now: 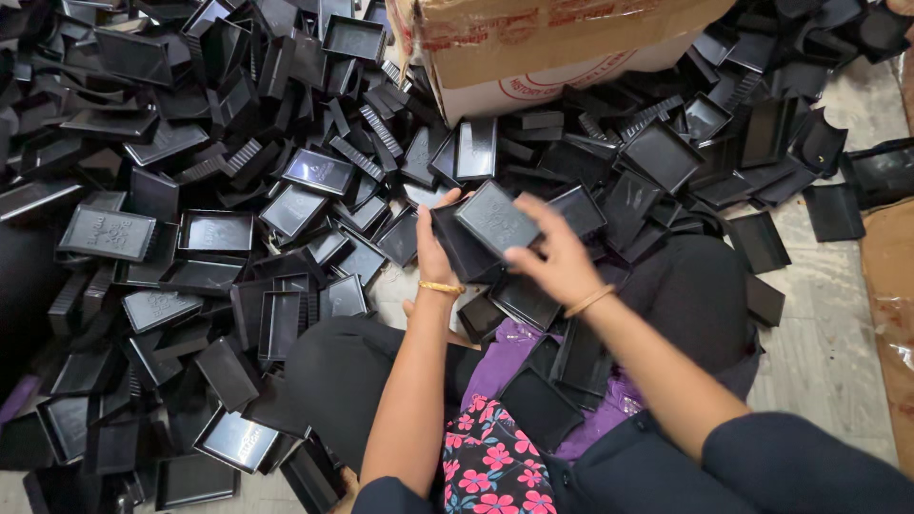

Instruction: The person sits on the floor among a large pile of black plastic boxes and cardboard cartons, picks up box bases one at a time, presses a lid onto each base, and sets the assembled box back onto the pile.

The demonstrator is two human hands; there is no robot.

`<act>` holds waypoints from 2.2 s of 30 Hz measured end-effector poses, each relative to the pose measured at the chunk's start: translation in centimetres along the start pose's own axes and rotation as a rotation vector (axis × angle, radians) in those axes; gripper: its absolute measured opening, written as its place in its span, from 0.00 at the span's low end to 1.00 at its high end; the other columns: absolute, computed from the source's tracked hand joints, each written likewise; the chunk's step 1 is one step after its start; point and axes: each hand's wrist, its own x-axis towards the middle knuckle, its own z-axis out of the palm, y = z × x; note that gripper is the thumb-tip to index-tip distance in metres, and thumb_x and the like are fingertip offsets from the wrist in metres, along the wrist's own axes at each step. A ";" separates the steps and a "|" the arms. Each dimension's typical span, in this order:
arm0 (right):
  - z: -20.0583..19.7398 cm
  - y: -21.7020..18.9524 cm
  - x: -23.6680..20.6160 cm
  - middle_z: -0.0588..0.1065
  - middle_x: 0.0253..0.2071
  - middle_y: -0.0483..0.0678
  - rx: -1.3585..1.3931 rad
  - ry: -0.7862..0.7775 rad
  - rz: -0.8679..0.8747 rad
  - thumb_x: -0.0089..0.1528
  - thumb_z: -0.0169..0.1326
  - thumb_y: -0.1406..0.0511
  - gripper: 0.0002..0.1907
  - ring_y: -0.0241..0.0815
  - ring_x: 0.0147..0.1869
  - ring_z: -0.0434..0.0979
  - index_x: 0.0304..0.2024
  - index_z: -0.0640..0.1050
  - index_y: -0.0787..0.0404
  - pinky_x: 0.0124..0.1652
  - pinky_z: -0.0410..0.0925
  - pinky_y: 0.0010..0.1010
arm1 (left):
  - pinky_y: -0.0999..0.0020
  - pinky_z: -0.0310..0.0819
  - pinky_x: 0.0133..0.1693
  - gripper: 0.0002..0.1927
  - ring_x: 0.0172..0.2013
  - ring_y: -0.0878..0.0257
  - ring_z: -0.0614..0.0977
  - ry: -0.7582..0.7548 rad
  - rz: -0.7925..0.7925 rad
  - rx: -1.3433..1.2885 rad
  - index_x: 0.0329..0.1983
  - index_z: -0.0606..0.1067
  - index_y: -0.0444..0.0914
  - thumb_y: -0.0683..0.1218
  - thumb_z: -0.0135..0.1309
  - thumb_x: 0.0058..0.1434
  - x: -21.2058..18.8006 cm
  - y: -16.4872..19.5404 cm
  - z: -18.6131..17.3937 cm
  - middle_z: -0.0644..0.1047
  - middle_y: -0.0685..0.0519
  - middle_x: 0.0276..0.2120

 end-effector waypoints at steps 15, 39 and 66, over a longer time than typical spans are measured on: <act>4.7 -0.9 -0.8 0.81 0.44 0.49 -0.228 0.077 0.180 0.58 0.66 0.60 0.41 0.31 0.46 0.77 0.72 0.65 0.55 0.48 0.73 0.27 | 0.64 0.76 0.54 0.36 0.49 0.59 0.80 0.201 0.027 0.158 0.70 0.67 0.36 0.66 0.35 0.73 0.6 -1.0 -0.7 0.77 0.46 0.55; 2.3 -10.6 6.3 0.73 0.24 0.57 -0.968 -0.064 -0.161 0.59 0.62 0.43 0.33 0.54 0.27 0.73 0.24 0.75 0.67 0.31 0.69 0.46 | 0.53 0.77 0.38 0.31 0.33 0.45 0.83 0.649 0.269 0.997 0.37 0.79 0.35 0.59 0.30 0.73 0.6 2.6 -0.5 0.82 0.42 0.31; -3.1 -3.5 1.8 0.76 0.53 0.53 -1.048 0.262 -0.522 0.58 0.62 0.68 0.18 0.57 0.58 0.76 0.50 0.77 0.62 0.59 0.69 0.43 | 0.53 0.68 0.37 0.17 0.36 0.53 0.73 0.684 0.133 0.483 0.57 0.71 0.38 0.40 0.59 0.65 1.2 2.8 -1.7 0.74 0.51 0.36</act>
